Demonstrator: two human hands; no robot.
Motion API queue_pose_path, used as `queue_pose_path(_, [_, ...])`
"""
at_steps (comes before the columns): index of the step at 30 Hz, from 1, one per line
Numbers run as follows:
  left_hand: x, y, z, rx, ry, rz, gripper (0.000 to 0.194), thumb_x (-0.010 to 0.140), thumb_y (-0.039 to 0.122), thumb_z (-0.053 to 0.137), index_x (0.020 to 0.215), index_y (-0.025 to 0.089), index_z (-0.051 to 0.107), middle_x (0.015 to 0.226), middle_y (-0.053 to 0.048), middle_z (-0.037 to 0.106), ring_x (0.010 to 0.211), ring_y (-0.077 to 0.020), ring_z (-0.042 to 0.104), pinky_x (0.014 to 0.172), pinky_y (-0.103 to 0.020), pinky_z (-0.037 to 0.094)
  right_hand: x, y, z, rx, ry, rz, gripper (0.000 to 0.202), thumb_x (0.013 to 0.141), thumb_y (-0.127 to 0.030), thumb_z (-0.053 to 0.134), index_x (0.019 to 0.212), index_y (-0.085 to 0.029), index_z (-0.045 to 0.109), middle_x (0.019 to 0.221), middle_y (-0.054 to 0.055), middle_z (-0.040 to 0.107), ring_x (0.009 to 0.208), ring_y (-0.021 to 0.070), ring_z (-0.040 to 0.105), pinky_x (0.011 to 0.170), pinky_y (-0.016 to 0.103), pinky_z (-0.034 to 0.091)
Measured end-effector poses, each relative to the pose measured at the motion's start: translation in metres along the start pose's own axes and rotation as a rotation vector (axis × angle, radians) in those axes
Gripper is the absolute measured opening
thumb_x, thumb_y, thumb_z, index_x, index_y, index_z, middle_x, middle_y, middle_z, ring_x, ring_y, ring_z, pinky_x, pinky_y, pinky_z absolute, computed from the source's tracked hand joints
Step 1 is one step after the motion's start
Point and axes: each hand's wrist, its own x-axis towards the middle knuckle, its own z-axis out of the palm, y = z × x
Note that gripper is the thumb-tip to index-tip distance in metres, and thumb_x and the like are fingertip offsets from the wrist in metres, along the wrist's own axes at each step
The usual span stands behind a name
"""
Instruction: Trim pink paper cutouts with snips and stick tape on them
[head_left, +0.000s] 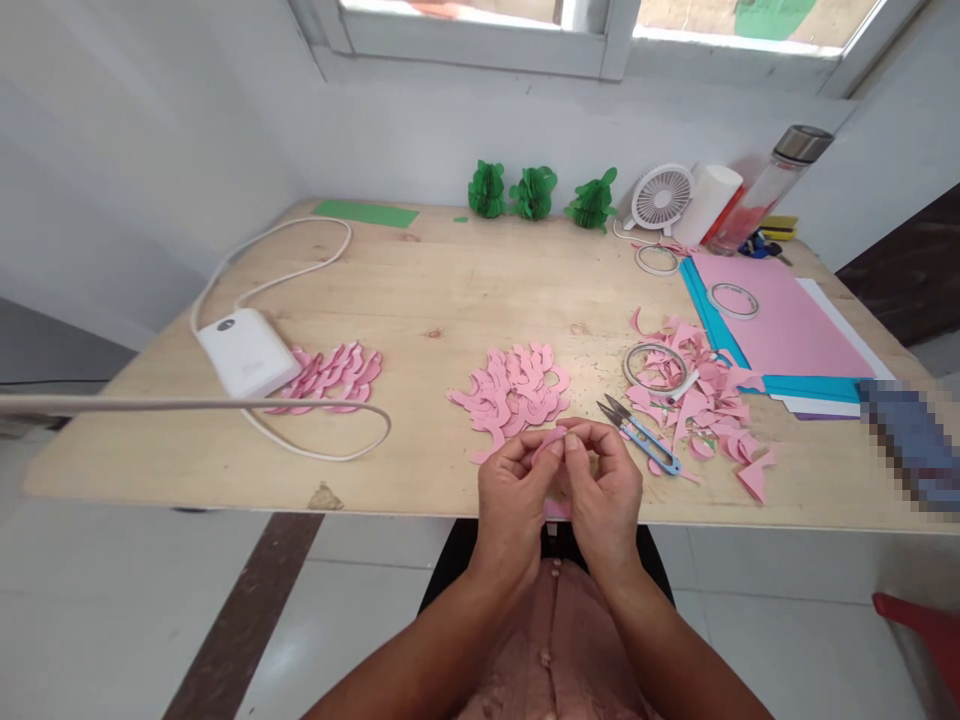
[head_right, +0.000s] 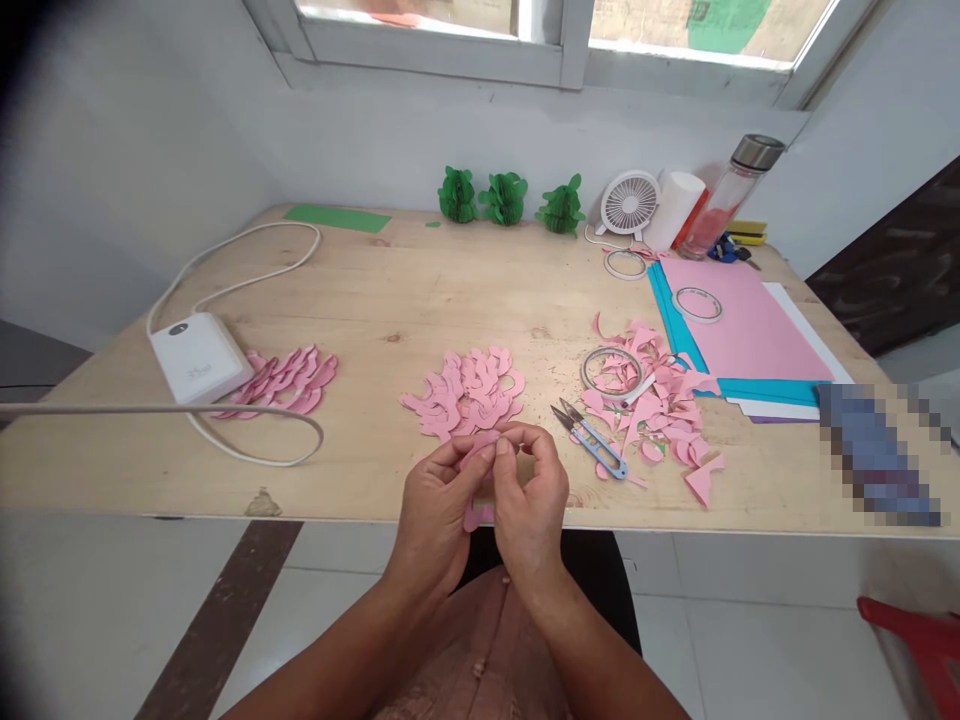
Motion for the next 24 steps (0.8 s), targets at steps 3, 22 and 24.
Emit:
queue_pose_path(3, [0.0000,-0.0002,-0.0003,-0.002,-0.004,-0.001,0.018,0.064,0.023,0.073,0.078,0.013,0.069,0.069,-0.003,0.068,0.065,-0.0113,0.060,0.062,-0.020,0.047,0.0001,-0.0015,0.0006,-0.001,0.003,0.005,0.014,0.082,-0.032,0.055,0.081,-0.018,0.057,0.086,0.004,0.063,0.078,0.0161,0.058,0.072,0.030,0.046])
queue_pose_path(22, [-0.0003,-0.0020,-0.0034,0.046,-0.013,0.045,0.017,0.065,0.025,0.073,0.078,0.014,0.071,0.071,-0.004,0.071,0.069,-0.0148,0.064,0.065,-0.023,0.049,0.0008,-0.0008,-0.0004,0.001,0.001,0.018,0.014,0.080,-0.032,0.057,0.081,-0.018,0.058,0.086,0.004,0.064,0.079,0.0170,0.058,0.074,0.031,0.047])
queue_pose_path(24, [-0.0002,-0.0018,-0.0036,0.048,-0.017,0.045,0.017,0.065,0.025,0.073,0.078,0.014,0.071,0.070,-0.003,0.070,0.068,-0.0145,0.064,0.065,-0.023,0.049,0.0009,-0.0012,-0.0003,-0.003,-0.001,0.024,0.014,0.080,-0.032,0.056,0.081,-0.018,0.058,0.087,0.004,0.064,0.079,0.0169,0.058,0.074,0.031,0.047])
